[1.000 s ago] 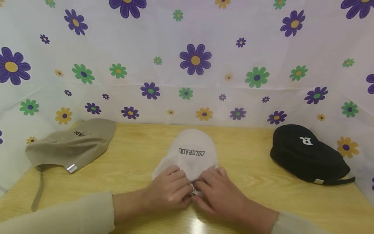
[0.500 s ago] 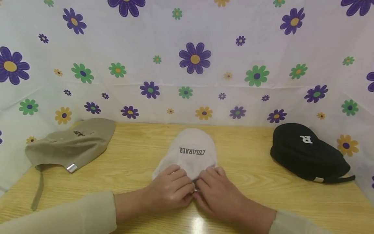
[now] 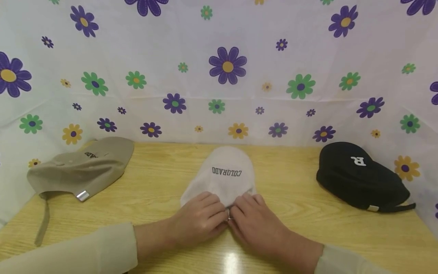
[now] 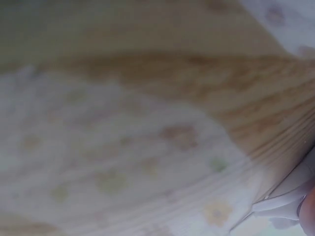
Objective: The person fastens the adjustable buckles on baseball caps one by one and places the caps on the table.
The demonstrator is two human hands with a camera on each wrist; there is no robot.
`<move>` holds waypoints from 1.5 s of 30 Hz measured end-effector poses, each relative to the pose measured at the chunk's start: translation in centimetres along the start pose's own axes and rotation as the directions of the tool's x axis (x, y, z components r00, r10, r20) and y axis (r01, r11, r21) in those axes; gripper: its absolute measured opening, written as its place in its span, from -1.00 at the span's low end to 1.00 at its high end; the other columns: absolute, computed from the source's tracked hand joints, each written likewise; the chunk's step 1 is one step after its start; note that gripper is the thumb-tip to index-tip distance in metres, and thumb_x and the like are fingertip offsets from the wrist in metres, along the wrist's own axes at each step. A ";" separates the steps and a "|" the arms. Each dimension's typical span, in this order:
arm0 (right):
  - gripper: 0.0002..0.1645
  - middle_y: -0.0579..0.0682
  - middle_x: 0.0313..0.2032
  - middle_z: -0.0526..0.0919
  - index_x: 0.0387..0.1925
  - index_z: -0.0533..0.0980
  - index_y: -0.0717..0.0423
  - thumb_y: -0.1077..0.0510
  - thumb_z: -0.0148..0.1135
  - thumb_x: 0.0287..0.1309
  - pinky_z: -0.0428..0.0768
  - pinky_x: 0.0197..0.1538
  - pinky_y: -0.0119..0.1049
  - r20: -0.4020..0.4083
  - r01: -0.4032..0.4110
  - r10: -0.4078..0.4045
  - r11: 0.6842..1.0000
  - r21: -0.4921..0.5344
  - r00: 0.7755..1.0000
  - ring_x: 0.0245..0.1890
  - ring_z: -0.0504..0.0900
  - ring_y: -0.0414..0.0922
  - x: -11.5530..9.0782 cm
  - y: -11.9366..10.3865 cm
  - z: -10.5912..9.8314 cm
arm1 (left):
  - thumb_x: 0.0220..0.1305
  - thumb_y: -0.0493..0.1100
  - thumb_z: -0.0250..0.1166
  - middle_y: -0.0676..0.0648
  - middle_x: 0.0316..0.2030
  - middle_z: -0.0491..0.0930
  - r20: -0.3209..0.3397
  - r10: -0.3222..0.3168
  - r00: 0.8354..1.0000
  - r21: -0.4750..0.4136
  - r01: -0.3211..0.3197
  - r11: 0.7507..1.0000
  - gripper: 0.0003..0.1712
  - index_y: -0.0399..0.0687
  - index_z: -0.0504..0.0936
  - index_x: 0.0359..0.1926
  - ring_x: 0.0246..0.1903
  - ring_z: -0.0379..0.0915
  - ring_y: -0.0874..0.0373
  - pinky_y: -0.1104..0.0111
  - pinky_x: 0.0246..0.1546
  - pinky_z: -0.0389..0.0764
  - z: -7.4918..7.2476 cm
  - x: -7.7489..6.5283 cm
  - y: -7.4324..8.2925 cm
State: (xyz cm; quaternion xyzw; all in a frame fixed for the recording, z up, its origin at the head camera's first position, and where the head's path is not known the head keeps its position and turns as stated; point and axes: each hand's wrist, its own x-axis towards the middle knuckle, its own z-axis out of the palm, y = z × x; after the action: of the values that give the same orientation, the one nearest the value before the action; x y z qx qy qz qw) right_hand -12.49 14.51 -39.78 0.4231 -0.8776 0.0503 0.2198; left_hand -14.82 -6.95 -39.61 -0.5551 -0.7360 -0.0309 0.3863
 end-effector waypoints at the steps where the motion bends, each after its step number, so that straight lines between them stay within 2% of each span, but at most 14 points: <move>1: -0.83 -0.21 -0.26 0.40 -0.22 0.49 -0.07 -0.05 0.13 0.34 0.27 -0.12 -0.30 0.022 -0.015 0.015 1.000 0.000 1.000 -0.20 0.34 -0.21 0.0 0.0 0.0 | 0.21 -0.13 0.28 0.12 -0.41 0.63 0.012 -0.001 1.000 -0.012 0.002 1.000 -0.90 -0.02 0.71 -0.35 -0.38 0.46 0.25 0.46 -0.30 0.46 0.0 0.0 0.0; 3: -0.84 -0.22 -0.24 0.40 -0.19 0.49 -0.09 -0.05 0.13 0.36 0.26 -0.11 -0.31 0.059 -0.046 0.046 0.999 -0.001 0.997 -0.17 0.34 -0.21 0.0 0.0 0.0 | 0.25 -0.15 0.25 0.11 -0.39 0.63 0.034 -0.002 0.999 -0.032 0.003 0.999 -0.87 -0.03 0.72 -0.32 -0.36 0.46 0.26 0.47 -0.29 0.46 0.1 0.0 -0.1; 7: -0.85 -0.21 -0.21 0.42 -0.18 0.47 -0.11 -0.06 0.09 0.39 0.28 -0.09 -0.28 0.075 -0.081 0.082 0.997 -0.008 0.994 -0.13 0.37 -0.18 0.0 0.1 0.1 | 0.31 -0.16 0.20 0.12 -0.36 0.63 0.065 -0.002 0.998 -0.052 0.006 0.999 -0.83 -0.02 0.73 -0.28 -0.33 0.46 0.26 0.48 -0.26 0.47 0.2 0.0 -0.1; 12: -0.87 -0.22 -0.20 0.44 -0.17 0.47 -0.14 -0.06 0.11 0.37 0.28 -0.11 -0.29 0.091 -0.117 0.119 0.993 -0.021 0.989 -0.14 0.38 -0.17 0.2 0.2 0.1 | 0.26 -0.18 0.24 0.10 -0.31 0.66 0.080 0.006 0.997 -0.046 -0.003 0.999 -0.84 -0.03 0.74 -0.21 -0.27 0.51 0.25 0.48 -0.18 0.52 0.1 0.0 -0.2; 19: -0.85 -0.20 -0.30 0.45 -0.32 0.44 -0.10 -0.03 0.16 0.31 0.29 -0.17 -0.26 0.026 -0.126 0.127 0.991 -0.051 0.992 -0.21 0.42 -0.16 -0.1 0.8 0.2 | 0.31 -0.20 0.20 0.10 -0.27 0.64 0.078 0.008 0.997 -0.077 -0.002 0.997 -0.78 -0.06 0.74 -0.13 -0.22 0.51 0.24 0.45 -0.06 0.54 0.1 -0.1 -0.2; 25: -0.85 -0.22 -0.34 0.43 -0.35 0.43 -0.13 -0.03 0.18 0.31 0.28 -0.16 -0.25 0.043 -0.147 0.150 0.987 -0.069 0.988 -0.25 0.41 -0.17 -0.8 1.5 -0.1 | 0.39 -0.21 0.10 0.05 -0.10 0.67 0.095 0.066 0.993 -0.047 -0.061 0.997 -0.69 -0.09 0.71 0.01 -0.08 0.57 0.23 0.42 0.10 0.54 -0.4 -0.4 -0.4; 29: -0.88 -0.21 -0.33 0.43 -0.34 0.43 -0.13 0.01 0.18 0.30 0.27 -0.14 -0.22 0.058 -0.156 0.160 0.985 -0.071 0.985 -0.24 0.42 -0.17 -1.2 1.9 -0.4 | 0.45 -0.23 0.01 -0.02 0.08 0.66 0.110 0.070 0.991 -0.052 -0.065 0.997 -0.62 -0.14 0.64 0.14 0.04 0.58 0.18 0.38 0.17 0.53 -0.8 -0.9 -0.6; 32: -0.89 -0.20 -0.33 0.44 -0.33 0.44 -0.11 0.02 0.18 0.29 0.28 -0.14 -0.22 0.061 -0.152 0.158 0.984 -0.088 0.986 -0.23 0.42 -0.16 -1.4 2.1 -0.5 | 0.48 -0.22 -0.04 -0.06 0.13 0.63 0.116 0.069 0.991 -0.046 -0.064 0.997 -0.59 -0.16 0.60 0.19 0.09 0.57 0.14 0.35 0.19 0.52 -0.9 -1.5 -0.7; 39: -0.89 -0.15 -0.35 0.45 -0.36 0.45 -0.06 0.05 0.18 0.25 0.31 -0.15 -0.17 0.029 -0.130 0.135 0.984 -0.124 0.990 -0.24 0.45 -0.11 -1.8 2.4 -0.5 | 0.45 -0.22 -0.02 -0.08 0.05 0.67 0.116 0.059 0.991 -0.036 -0.056 0.998 -0.61 -0.18 0.64 0.11 0.07 0.60 0.10 0.31 0.21 0.52 -1.4 -2.9 -1.4; 42: -0.90 -0.15 -0.33 0.46 -0.35 0.45 -0.06 0.06 0.19 0.25 0.31 -0.13 -0.15 0.046 -0.147 0.154 0.981 -0.128 0.987 -0.22 0.45 -0.11 -2.1 2.5 -0.6 | 0.45 -0.21 0.00 -0.08 0.03 0.68 0.109 0.047 0.993 -0.036 -0.043 0.998 -0.63 -0.18 0.66 0.09 0.06 0.61 0.09 0.29 0.20 0.54 -1.8 -3.4 -1.7; 45: -0.90 -0.16 -0.32 0.47 -0.34 0.45 -0.08 0.05 0.19 0.27 0.31 -0.10 -0.14 0.073 -0.173 0.183 0.977 -0.126 0.980 -0.20 0.45 -0.11 -2.5 2.8 -0.8 | 0.44 -0.20 0.05 -0.10 0.04 0.68 0.111 0.006 0.994 -0.051 -0.001 0.999 -0.64 -0.18 0.65 0.09 0.07 0.61 0.08 0.29 0.19 0.55 -2.2 -3.9 -2.2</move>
State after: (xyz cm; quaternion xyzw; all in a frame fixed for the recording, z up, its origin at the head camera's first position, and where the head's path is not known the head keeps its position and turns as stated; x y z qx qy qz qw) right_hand -12.98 18.37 -39.85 0.3308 -0.9218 -0.0004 0.2020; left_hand -15.12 -11.96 -39.60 -0.5670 -0.7543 -0.0182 0.3306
